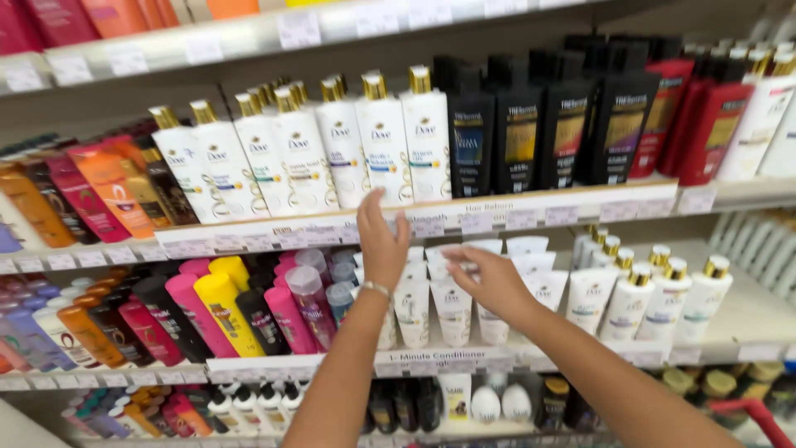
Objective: The person is selecting and organizing shampoo and conditioner bottles on a store shelf, placing some into a shopping cart.
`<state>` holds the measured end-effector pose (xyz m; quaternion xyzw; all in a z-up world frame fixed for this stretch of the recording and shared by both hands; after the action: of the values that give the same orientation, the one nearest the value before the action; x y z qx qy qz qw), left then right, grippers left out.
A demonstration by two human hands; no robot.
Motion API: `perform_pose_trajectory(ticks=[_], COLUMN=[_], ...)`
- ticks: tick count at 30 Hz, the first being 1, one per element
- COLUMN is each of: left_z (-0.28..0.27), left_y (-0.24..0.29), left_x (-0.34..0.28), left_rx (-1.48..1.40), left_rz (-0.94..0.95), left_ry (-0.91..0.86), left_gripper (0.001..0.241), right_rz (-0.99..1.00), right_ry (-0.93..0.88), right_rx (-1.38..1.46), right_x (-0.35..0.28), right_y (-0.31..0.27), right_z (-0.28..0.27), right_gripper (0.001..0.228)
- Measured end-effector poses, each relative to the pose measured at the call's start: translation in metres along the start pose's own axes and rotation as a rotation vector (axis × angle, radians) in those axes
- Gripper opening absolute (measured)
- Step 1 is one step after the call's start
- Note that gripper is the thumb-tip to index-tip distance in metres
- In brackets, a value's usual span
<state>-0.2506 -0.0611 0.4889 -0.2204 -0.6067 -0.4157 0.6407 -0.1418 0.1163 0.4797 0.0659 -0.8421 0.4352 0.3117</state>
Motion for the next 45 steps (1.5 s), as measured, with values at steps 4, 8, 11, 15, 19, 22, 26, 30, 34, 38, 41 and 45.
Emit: perform_pose_trajectory(ticks=[4,8,11,15,19,22,26,30,34,38,41,45], left_z=[0.036,0.064,0.068,0.069,0.053,0.022,-0.026,-0.078,-0.13,-0.159,-0.171,-0.196], left_y=[-0.048,-0.096,-0.108,-0.117,-0.099,-0.063,-0.015,0.016,0.026,0.03,0.023,0.018], left_x=[0.049,0.061,0.069,0.069,0.069,0.078,0.088,0.054,-0.044,-0.16,-0.258,-0.371], left_rx=[-0.185,-0.149,-0.171,-0.01,-0.05,-0.055,-0.263,-0.454,-0.318,-0.353,-0.328,-0.043], left_rz=[-0.256,-0.06,-0.191,-0.375,-0.263,-0.227,-0.329,-0.573,-0.457,-0.768,-1.003,-0.961], left_ry=[-0.012,-0.033,-0.159,-0.332,-0.263,-0.149,-0.088,-0.189,-0.351,-0.63,-0.74,-1.0], left_gripper=[0.05,0.072,0.085,0.078,0.068,0.075,0.07,0.064,0.062,0.062,0.067,0.057], right_rz=[-0.272,-0.296,-0.229,-0.142,-0.142,-0.044,-0.301,-0.319,-0.008,0.254,0.38,0.431], right_ry=[0.102,0.154,0.202,0.276,0.304,0.31,0.319,0.179,-0.113,-0.32,-0.376,-0.458], right_rx=[0.196,0.285,0.172,0.147,0.161,0.098,0.255,0.24,-0.048,0.054,0.093,-0.14], right_x=[0.085,0.144,0.158,0.167,0.156,0.138,0.109,0.047,-0.025,-0.105,-0.168,-0.255], right_y=[-0.012,-0.022,-0.027,-0.013,-0.033,-0.062,-0.097,-0.123,-0.065,0.037,0.119,0.2], right_z=[0.033,0.059,0.072,0.086,0.085,0.067,0.04,0.009,0.017,0.052,0.085,0.128], right_gripper=[0.04,0.052,0.056,0.053,0.053,0.054,0.053,0.061,0.083,0.092,0.094,0.093])
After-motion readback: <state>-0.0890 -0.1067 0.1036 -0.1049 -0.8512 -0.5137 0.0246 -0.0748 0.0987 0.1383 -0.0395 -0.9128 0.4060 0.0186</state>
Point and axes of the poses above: each hand's wrist, its own x-axis towards the middle knuckle, its own z-axis out of the palm, y = z × x, the point moved 2 cm from there along x, towards the middle knuckle, and after that the axes turned 13 degrees about y, right-handed, at the moved point
